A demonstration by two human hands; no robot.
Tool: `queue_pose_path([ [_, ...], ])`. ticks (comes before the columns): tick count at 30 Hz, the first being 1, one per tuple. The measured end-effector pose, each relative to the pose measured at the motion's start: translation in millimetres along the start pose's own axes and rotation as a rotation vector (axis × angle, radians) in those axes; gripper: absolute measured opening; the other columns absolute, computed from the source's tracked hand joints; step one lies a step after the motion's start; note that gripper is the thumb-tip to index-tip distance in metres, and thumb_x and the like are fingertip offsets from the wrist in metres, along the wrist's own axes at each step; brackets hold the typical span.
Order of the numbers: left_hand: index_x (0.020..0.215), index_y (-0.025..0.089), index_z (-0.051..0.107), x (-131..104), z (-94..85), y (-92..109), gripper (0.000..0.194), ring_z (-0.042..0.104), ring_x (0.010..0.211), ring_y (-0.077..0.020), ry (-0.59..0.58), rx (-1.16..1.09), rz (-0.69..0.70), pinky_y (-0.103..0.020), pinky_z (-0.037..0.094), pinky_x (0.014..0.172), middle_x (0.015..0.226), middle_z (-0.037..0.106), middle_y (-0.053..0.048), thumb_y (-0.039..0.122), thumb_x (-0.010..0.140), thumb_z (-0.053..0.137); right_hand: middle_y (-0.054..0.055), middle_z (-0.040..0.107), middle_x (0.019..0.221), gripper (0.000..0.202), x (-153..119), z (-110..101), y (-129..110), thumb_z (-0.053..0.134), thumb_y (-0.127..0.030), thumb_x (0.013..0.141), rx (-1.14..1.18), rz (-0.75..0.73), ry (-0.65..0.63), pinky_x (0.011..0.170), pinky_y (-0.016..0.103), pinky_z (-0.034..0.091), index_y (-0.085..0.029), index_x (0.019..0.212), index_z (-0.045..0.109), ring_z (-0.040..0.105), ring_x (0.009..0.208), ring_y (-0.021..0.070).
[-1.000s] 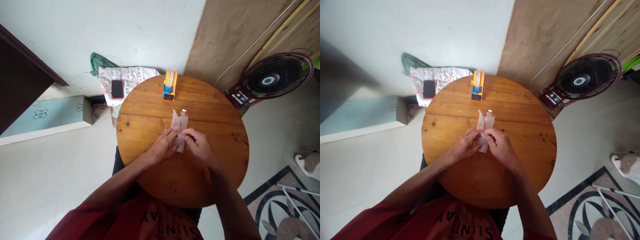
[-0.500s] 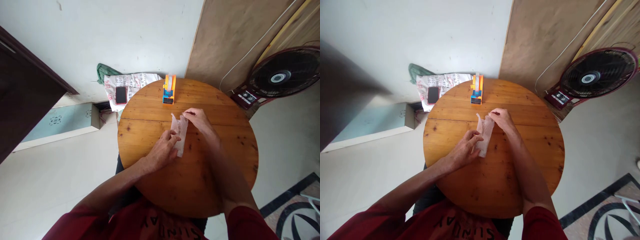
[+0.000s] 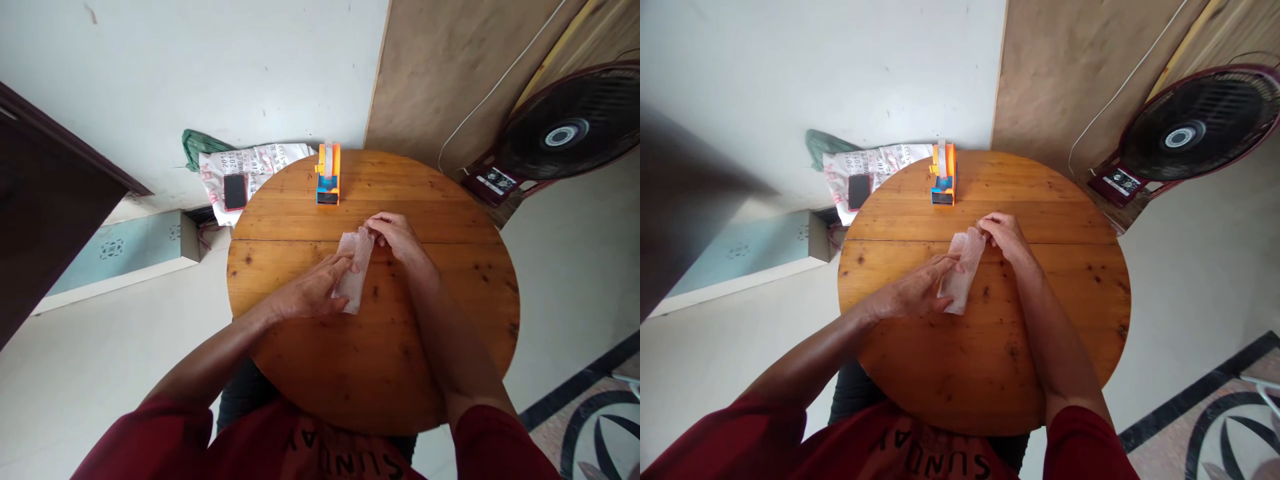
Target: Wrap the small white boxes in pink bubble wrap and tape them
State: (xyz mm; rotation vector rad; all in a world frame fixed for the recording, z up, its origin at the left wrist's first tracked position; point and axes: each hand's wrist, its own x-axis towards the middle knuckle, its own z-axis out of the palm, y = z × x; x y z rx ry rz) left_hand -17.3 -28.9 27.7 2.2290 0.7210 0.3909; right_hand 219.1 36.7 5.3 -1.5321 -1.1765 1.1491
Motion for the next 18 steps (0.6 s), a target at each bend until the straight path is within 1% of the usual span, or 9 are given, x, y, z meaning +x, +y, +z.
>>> queue_pose_path([
  [2,0.141,0.024,0.039,2.9,-3.7,-1.6,0.071,0.048,0.141,-0.0287,-0.028,-0.002,-0.002,-0.049,0.046,0.114,0.151,0.047,-0.015,0.018,0.077,0.069,0.002,0.063,0.060,0.016,0.2,-0.3,-0.1,0.067,-0.036,0.066,0.001,0.005,-0.005,0.040,0.024,0.028,-0.020,0.064,0.066,0.053,0.053,0.0126],
  [4,0.153,0.026,0.024,6.0,-6.7,-2.6,0.090,0.041,0.147,-0.0312,-0.034,0.018,0.018,-0.053,0.043,0.116,0.156,0.041,-0.016,0.018,0.077,0.070,0.002,0.065,0.062,0.015,0.3,-0.6,-0.2,0.066,-0.035,0.066,-0.002,0.003,-0.013,0.040,0.024,0.028,-0.020,0.063,0.065,0.053,0.053,0.0126],
  [5,0.156,0.027,0.018,7.4,-7.6,-2.9,0.096,0.036,0.150,-0.0325,-0.035,0.029,0.031,-0.055,0.041,0.117,0.160,0.036,-0.016,0.018,0.076,0.072,0.002,0.065,0.063,0.014,0.3,-0.6,0.0,0.065,-0.035,0.066,-0.002,0.001,-0.016,0.040,0.024,0.028,-0.020,0.064,0.065,0.053,0.053,0.0127],
  [7,0.159,0.027,0.013,9.2,-8.1,-3.7,0.103,0.029,0.153,-0.0334,-0.050,0.039,0.040,-0.055,0.039,0.118,0.164,0.028,-0.017,0.018,0.075,0.073,0.003,0.066,0.064,0.014,0.6,-0.2,1.2,0.065,-0.034,0.067,0.002,-0.006,-0.012,0.040,0.024,0.028,-0.020,0.065,0.066,0.053,0.053,0.0129],
  [9,0.159,0.026,0.014,9.0,-6.7,-4.4,0.102,0.024,0.155,-0.0326,-0.069,0.034,0.037,-0.053,0.038,0.120,0.166,0.022,-0.016,0.017,0.076,0.072,0.002,0.064,0.062,0.014,1.0,1.4,3.6,0.065,-0.034,0.067,0.001,-0.017,0.008,0.040,0.024,0.028,-0.020,0.066,0.066,0.053,0.053,0.0130],
  [13,0.156,0.025,0.027,4.0,-1.8,-3.3,0.087,0.020,0.156,-0.0333,-0.051,0.038,0.012,-0.051,0.036,0.122,0.170,0.010,-0.014,0.018,0.079,0.067,-0.001,0.059,0.057,0.017,1.9,6.8,8.7,0.063,-0.036,0.069,-0.072,-0.064,0.090,0.042,0.024,0.029,-0.020,0.067,0.066,0.048,0.050,0.0119],
  [15,0.155,0.024,0.030,1.7,-0.8,-0.7,0.084,0.019,0.156,-0.0342,-0.051,0.041,-0.011,-0.051,0.035,0.122,0.170,0.008,-0.013,0.020,0.080,0.066,-0.001,0.059,0.057,0.018,1.8,8.9,9.7,0.063,-0.036,0.069,-0.134,-0.102,0.120,0.045,0.024,0.032,-0.019,0.067,0.067,0.048,0.052,0.0117],
  [18,0.157,0.023,0.025,-0.1,-1.0,3.6,0.086,0.019,0.156,-0.0336,-0.076,0.034,-0.053,-0.051,0.032,0.124,0.169,0.012,-0.013,0.022,0.081,0.064,-0.002,0.058,0.057,0.016,0.8,10.2,8.3,0.061,-0.034,0.070,-0.153,-0.106,0.125,0.047,0.024,0.033,-0.019,0.067,0.067,0.049,0.054,0.0118],
])
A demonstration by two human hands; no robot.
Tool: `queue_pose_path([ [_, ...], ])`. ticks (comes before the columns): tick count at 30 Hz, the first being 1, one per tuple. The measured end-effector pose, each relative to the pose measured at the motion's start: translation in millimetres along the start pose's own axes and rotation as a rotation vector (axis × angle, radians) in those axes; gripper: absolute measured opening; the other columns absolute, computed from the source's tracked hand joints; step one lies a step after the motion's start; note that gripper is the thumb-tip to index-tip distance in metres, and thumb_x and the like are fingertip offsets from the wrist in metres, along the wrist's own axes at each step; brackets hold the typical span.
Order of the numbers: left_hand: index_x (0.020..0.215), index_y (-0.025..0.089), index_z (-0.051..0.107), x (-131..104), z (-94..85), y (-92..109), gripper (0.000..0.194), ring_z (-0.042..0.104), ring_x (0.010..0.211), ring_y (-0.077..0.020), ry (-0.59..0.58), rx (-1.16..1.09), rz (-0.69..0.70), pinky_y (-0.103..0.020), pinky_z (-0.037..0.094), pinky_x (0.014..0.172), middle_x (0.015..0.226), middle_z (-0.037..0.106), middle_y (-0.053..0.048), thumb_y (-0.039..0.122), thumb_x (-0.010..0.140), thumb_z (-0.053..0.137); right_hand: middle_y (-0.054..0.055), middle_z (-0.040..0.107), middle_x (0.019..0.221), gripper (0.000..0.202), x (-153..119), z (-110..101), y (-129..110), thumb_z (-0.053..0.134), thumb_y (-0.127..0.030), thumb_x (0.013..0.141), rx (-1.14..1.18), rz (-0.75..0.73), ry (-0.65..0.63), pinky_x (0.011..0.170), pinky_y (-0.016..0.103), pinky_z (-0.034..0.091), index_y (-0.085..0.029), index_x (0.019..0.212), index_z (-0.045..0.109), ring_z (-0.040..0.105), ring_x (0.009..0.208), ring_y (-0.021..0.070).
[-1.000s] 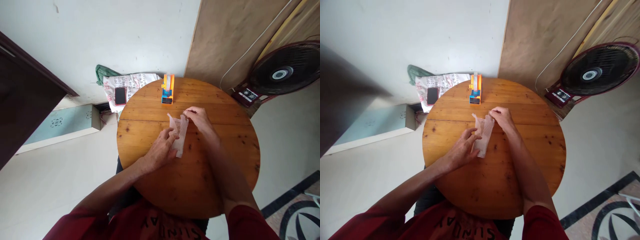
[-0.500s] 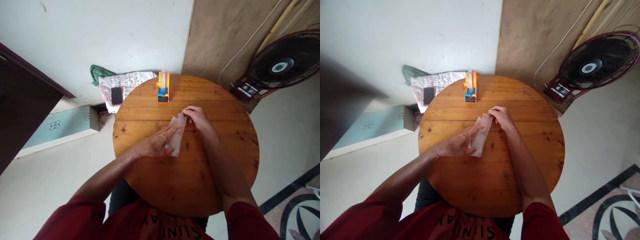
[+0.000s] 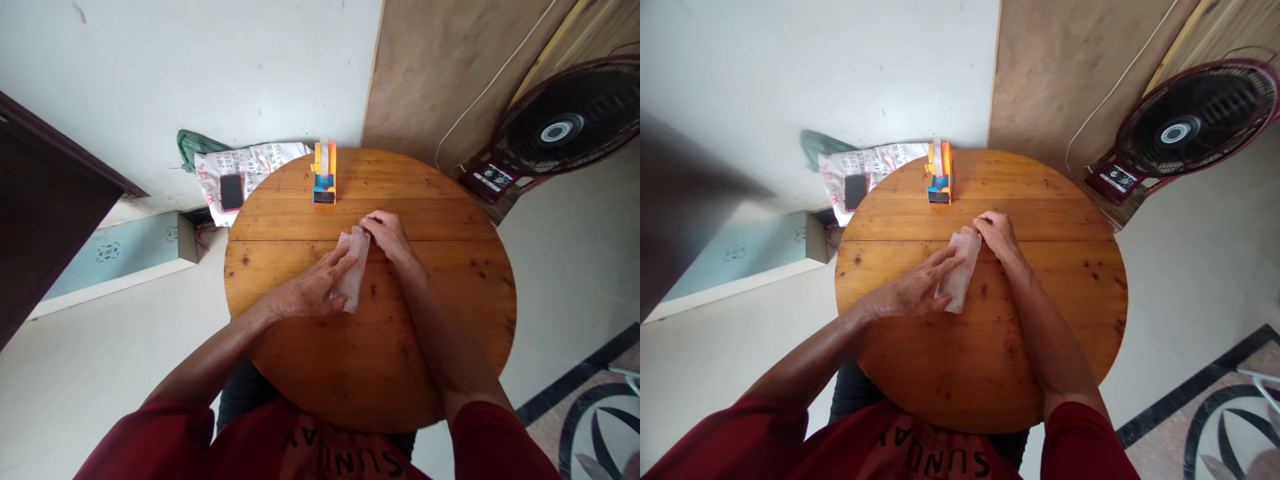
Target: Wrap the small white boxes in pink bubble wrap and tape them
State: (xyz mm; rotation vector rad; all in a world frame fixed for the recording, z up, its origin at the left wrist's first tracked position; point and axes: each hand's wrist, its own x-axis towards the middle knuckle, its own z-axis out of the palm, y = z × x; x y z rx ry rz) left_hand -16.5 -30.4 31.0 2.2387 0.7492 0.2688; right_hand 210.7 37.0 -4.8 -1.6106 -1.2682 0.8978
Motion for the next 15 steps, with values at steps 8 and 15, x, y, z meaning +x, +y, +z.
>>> queue_pose_path([
  [8,0.158,0.018,0.020,-0.5,12.1,-8.3,0.088,0.023,0.155,-0.0299,0.046,-0.025,-0.040,-0.049,0.028,0.126,0.167,0.021,-0.016,0.026,0.081,0.063,0.006,0.070,0.078,0.024,-5.0,-9.3,-12.2,0.063,-0.040,0.083,0.109,0.149,-0.136,0.038,0.021,0.028,-0.019,0.073,0.064,0.058,0.056,0.0119],
  [15,0.157,0.014,0.023,-0.5,16.7,-10.9,0.090,0.029,0.153,-0.0343,0.070,-0.063,-0.049,-0.051,0.032,0.124,0.164,0.027,-0.019,0.027,0.079,0.065,0.007,0.071,0.084,0.028,-24.0,-29.4,-16.8,0.075,-0.045,0.076,-0.028,0.203,-0.306,0.034,0.021,0.032,-0.019,0.087,0.069,0.064,0.065,0.0163],
])
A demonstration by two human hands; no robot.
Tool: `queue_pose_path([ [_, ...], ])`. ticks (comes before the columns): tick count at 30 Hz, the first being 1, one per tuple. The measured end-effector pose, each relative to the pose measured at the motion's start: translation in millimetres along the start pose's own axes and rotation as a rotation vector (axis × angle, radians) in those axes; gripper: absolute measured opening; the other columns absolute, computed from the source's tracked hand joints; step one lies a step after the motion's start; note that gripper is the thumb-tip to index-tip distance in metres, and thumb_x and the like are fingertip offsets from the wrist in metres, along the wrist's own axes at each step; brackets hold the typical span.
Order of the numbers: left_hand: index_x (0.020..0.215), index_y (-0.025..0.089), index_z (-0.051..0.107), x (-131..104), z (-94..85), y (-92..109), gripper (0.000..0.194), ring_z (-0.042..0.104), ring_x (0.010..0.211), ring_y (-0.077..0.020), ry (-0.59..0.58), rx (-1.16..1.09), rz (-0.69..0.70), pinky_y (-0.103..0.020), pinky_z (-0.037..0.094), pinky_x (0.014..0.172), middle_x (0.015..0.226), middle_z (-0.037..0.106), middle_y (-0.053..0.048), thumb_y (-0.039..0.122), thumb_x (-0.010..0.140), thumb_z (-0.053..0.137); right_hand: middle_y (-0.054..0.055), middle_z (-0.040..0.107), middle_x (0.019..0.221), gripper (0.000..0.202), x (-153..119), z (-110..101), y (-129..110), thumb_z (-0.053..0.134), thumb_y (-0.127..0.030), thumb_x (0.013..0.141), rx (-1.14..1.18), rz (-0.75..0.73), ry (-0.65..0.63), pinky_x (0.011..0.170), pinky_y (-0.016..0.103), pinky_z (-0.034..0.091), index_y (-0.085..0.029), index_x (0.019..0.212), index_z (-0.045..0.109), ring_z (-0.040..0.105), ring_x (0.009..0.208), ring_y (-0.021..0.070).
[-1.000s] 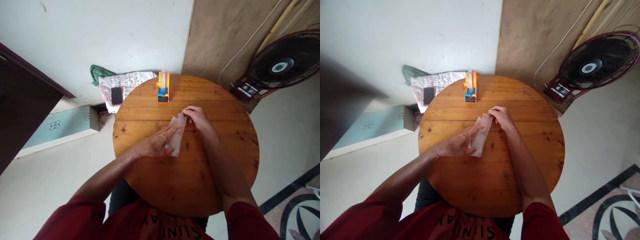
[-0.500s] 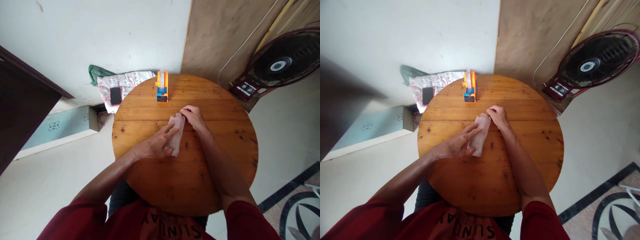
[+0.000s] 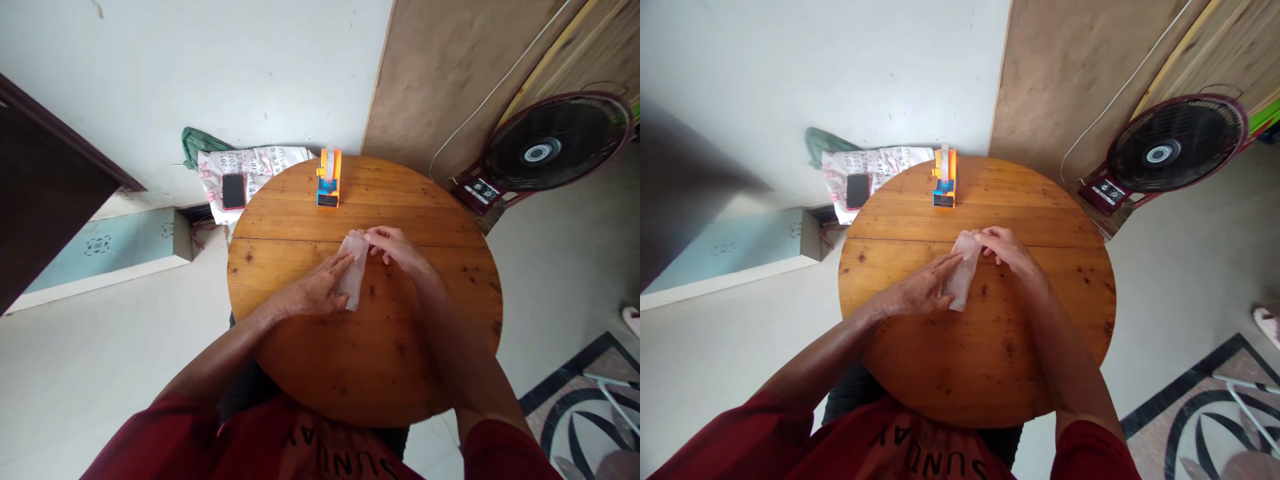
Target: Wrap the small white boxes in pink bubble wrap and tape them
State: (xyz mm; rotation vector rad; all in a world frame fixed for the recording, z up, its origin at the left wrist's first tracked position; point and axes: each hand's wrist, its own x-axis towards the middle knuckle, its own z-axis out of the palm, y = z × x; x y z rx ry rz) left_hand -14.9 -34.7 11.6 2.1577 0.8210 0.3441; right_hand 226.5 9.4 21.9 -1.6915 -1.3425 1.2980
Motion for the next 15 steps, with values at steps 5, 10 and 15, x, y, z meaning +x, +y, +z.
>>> queue_pose_path([
  [5,0.158,0.021,0.021,-0.5,1.1,-3.7,0.091,0.029,0.152,-0.0346,0.029,-0.043,0.053,-0.054,0.034,0.122,0.165,0.027,-0.016,0.026,0.080,0.067,0.004,0.068,0.075,0.032,-0.1,15.9,2.8,0.075,-0.043,0.074,-0.067,-0.001,-0.023,0.036,0.025,0.028,-0.018,0.094,0.070,0.050,0.049,0.0123],
  [10,0.158,0.023,0.022,-2.7,3.2,-4.9,0.091,0.031,0.151,-0.0334,0.060,-0.101,0.086,-0.055,0.033,0.122,0.163,0.029,-0.015,0.020,0.078,0.065,0.003,0.071,0.082,0.037,4.7,31.3,11.5,0.076,-0.033,0.068,-0.073,-0.035,0.092,0.057,0.028,0.045,-0.019,0.102,0.071,0.058,0.063,0.0154],
  [15,0.157,0.024,0.024,-7.8,6.9,-2.2,0.091,0.042,0.141,-0.0332,0.155,-0.120,0.090,-0.054,0.040,0.116,0.153,0.040,-0.014,0.020,0.077,0.066,0.003,0.071,0.083,0.033,8.1,35.7,26.0,0.073,-0.039,0.068,-0.038,-0.131,0.171,0.067,0.031,0.048,-0.018,0.095,0.072,0.062,0.073,0.0188],
])
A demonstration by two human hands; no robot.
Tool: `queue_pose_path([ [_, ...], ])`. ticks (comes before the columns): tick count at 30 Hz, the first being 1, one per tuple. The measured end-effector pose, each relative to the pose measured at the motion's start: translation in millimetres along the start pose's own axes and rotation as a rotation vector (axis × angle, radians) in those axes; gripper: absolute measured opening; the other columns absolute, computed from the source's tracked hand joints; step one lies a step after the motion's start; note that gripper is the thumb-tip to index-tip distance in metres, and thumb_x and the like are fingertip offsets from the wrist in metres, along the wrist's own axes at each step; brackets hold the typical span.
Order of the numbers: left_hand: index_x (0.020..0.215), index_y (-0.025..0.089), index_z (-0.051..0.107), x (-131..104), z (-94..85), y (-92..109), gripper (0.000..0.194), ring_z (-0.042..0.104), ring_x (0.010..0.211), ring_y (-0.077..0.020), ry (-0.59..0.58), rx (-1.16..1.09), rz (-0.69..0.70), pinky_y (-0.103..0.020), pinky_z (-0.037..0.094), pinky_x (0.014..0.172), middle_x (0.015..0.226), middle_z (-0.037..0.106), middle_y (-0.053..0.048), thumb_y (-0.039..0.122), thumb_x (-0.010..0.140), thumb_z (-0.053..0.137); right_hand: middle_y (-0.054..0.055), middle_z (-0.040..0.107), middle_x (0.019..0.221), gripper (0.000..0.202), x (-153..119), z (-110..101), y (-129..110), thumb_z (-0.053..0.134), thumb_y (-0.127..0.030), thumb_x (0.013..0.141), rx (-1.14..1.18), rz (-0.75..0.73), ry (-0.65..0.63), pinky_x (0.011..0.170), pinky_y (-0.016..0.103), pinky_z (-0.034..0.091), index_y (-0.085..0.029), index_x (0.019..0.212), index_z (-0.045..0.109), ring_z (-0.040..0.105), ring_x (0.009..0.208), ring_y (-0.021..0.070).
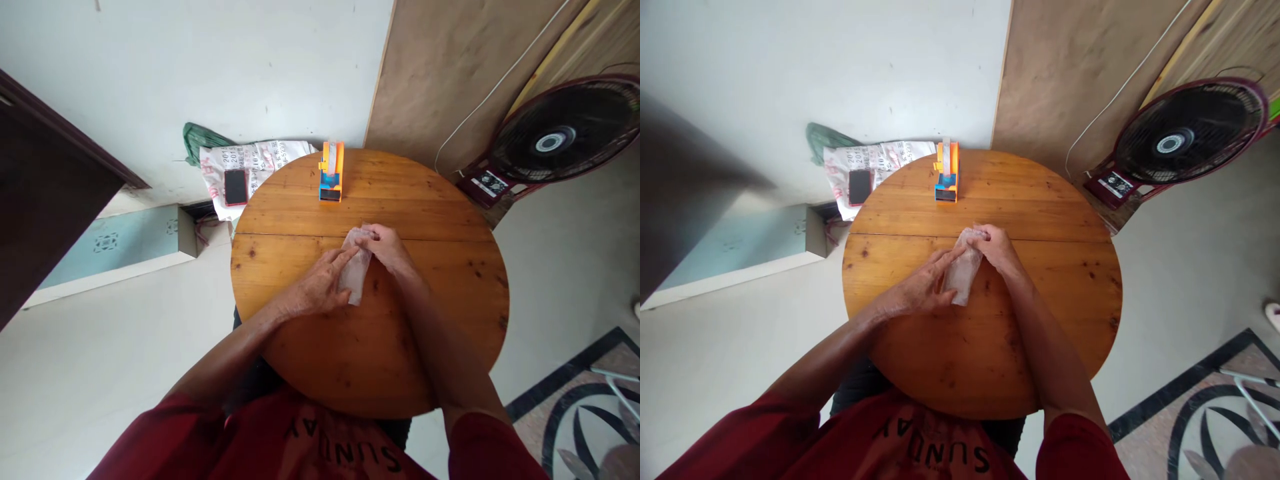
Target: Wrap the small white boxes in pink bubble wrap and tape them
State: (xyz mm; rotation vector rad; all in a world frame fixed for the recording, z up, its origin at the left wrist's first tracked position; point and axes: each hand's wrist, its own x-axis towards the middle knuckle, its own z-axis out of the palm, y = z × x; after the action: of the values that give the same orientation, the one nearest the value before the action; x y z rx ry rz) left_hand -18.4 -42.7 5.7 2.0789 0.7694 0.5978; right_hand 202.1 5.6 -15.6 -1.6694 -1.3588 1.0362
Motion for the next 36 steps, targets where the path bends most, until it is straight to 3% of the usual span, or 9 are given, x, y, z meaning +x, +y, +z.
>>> queue_pose_path([
  [7,0.159,0.026,0.018,-0.7,5.4,-0.1,0.094,0.051,0.128,-0.0312,0.022,-0.017,-0.009,-0.053,0.042,0.112,0.140,0.053,-0.012,0.020,0.077,0.063,0.002,0.067,0.078,0.034,-1.2,3.8,7.1,0.070,-0.043,0.068,-0.020,-0.078,0.067,0.063,0.031,0.045,-0.019,0.092,0.069,0.058,0.069,0.0179],
  [14,0.156,0.021,0.030,-1.3,8.5,3.2,0.084,0.051,0.127,-0.0289,0.069,-0.017,-0.035,-0.052,0.042,0.113,0.134,0.054,-0.012,0.020,0.078,0.061,0.001,0.067,0.082,0.037,-1.1,2.6,6.9,0.071,-0.045,0.066,0.141,-0.047,0.052,0.068,0.031,0.047,-0.020,0.093,0.067,0.059,0.072,0.0170],
  [21,0.158,0.027,0.025,0.2,11.9,-4.1,0.087,0.055,0.124,-0.0246,0.041,-0.066,-0.044,-0.046,0.046,0.110,0.136,0.057,-0.008,0.018,0.079,0.059,-0.001,0.064,0.076,0.033,-2.1,3.0,4.8,0.068,-0.045,0.068,0.010,-0.069,0.075,0.065,0.030,0.044,-0.021,0.091,0.066,0.055,0.069,0.0165],
  [25,0.153,0.023,0.036,-4.4,12.2,5.1,0.076,0.050,0.130,-0.0296,0.094,0.128,-0.033,-0.051,0.044,0.110,0.143,0.052,-0.013,0.020,0.081,0.060,-0.001,0.064,0.076,0.032,-1.9,4.1,4.5,0.066,-0.044,0.068,-0.033,-0.077,0.091,0.063,0.029,0.043,-0.021,0.090,0.065,0.055,0.069,0.0165],
  [28,0.139,0.020,0.053,-8.7,13.6,14.1,0.057,0.041,0.140,-0.0343,0.127,0.357,0.045,-0.055,0.039,0.112,0.154,0.043,-0.015,0.017,0.082,0.058,0.000,0.067,0.080,0.033,-2.1,4.7,4.7,0.067,-0.043,0.068,-0.040,-0.098,0.104,0.065,0.030,0.046,-0.021,0.092,0.066,0.057,0.071,0.0171],
  [31,0.126,0.018,0.061,-10.0,15.0,19.0,0.042,0.045,0.136,-0.0325,0.063,0.487,0.124,-0.051,0.042,0.110,0.144,0.055,-0.013,0.013,0.086,0.055,0.001,0.066,0.078,0.032,-3.3,5.2,5.0,0.067,-0.042,0.068,-0.047,-0.123,0.127,0.065,0.030,0.046,-0.019,0.091,0.066,0.057,0.070,0.0170],
  [36,0.119,0.015,0.063,-5.0,12.8,20.9,0.035,0.057,0.114,-0.0280,0.016,0.519,0.121,-0.044,0.048,0.101,0.125,0.066,-0.011,0.013,0.085,0.053,-0.001,0.065,0.075,0.037,-4.0,8.3,3.5,0.069,-0.044,0.065,0.109,-0.039,0.109,0.061,0.029,0.045,-0.020,0.094,0.066,0.057,0.067,0.0164],
])
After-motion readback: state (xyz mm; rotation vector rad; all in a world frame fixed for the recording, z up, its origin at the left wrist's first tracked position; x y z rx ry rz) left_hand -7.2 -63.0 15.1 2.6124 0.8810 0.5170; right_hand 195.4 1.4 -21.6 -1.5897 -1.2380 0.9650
